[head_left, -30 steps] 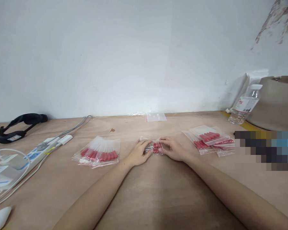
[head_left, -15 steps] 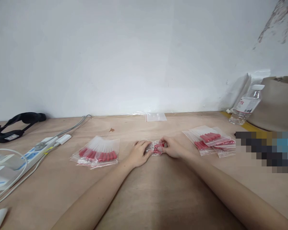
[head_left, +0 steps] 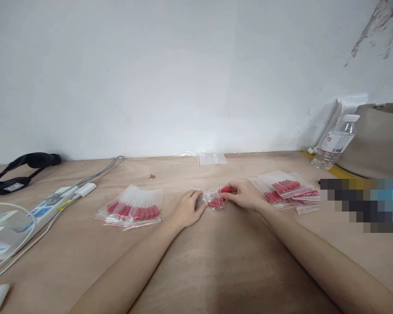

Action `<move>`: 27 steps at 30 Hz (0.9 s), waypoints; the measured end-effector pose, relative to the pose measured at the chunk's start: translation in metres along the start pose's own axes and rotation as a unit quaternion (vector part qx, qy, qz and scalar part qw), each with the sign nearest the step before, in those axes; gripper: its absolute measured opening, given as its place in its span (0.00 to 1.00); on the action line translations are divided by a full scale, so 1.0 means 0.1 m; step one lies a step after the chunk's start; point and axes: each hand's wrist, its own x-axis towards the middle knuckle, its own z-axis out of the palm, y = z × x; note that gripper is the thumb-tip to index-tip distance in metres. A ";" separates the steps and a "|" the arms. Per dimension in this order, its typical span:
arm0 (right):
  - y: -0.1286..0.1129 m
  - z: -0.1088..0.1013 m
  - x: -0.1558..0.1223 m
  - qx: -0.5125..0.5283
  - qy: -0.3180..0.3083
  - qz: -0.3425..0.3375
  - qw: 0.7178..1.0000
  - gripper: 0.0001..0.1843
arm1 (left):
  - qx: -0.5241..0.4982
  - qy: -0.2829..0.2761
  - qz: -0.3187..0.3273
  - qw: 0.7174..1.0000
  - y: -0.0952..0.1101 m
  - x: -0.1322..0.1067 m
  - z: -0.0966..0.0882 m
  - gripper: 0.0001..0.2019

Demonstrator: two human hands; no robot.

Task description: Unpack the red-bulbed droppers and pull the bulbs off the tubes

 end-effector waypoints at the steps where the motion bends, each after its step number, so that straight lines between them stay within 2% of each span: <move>1: 0.02 -0.04 0.00 0.038 0.003 0.014 0.999 0.13 | 0.025 0.002 -0.012 1.000 0.00 -0.01 -0.01 0.17; 4: 0.12 -0.12 -0.01 0.109 0.015 0.051 0.993 0.14 | 0.114 0.011 -0.047 0.992 0.02 -0.02 -0.06 0.17; 7: 0.22 -0.15 -0.03 0.109 0.032 0.044 0.992 0.16 | 0.158 0.027 -0.058 0.985 0.01 -0.03 -0.09 0.18; 12: 0.22 -0.14 -0.10 0.129 0.065 0.050 0.988 0.15 | 0.081 0.016 0.024 0.996 -0.10 -0.01 -0.03 0.20; 15: 0.14 -0.23 -0.18 0.135 0.084 0.060 0.986 0.15 | 0.058 -0.012 0.018 0.998 -0.16 -0.01 0.01 0.22; 17: 0.11 -0.32 -0.24 0.128 0.115 0.078 0.982 0.15 | 0.064 -0.024 -0.005 0.998 -0.17 0.00 0.02 0.22; 20: 0.15 -0.43 -0.28 0.120 0.209 0.099 0.965 0.17 | 0.092 -0.025 -0.039 0.995 -0.11 0.00 -0.01 0.21; 23: 0.28 -0.43 -0.26 0.058 0.296 0.069 0.951 0.18 | 0.126 -0.027 -0.079 0.988 -0.03 -0.01 -0.05 0.20; 25: 0.35 -0.38 -0.24 -0.030 0.317 0.029 0.947 0.16 | 0.144 -0.026 -0.101 0.984 0.00 -0.02 -0.06 0.21; 27: 0.37 -0.33 -0.23 -0.121 0.310 -0.015 0.943 0.14 | 0.148 -0.015 -0.108 0.983 0.01 -0.03 -0.07 0.21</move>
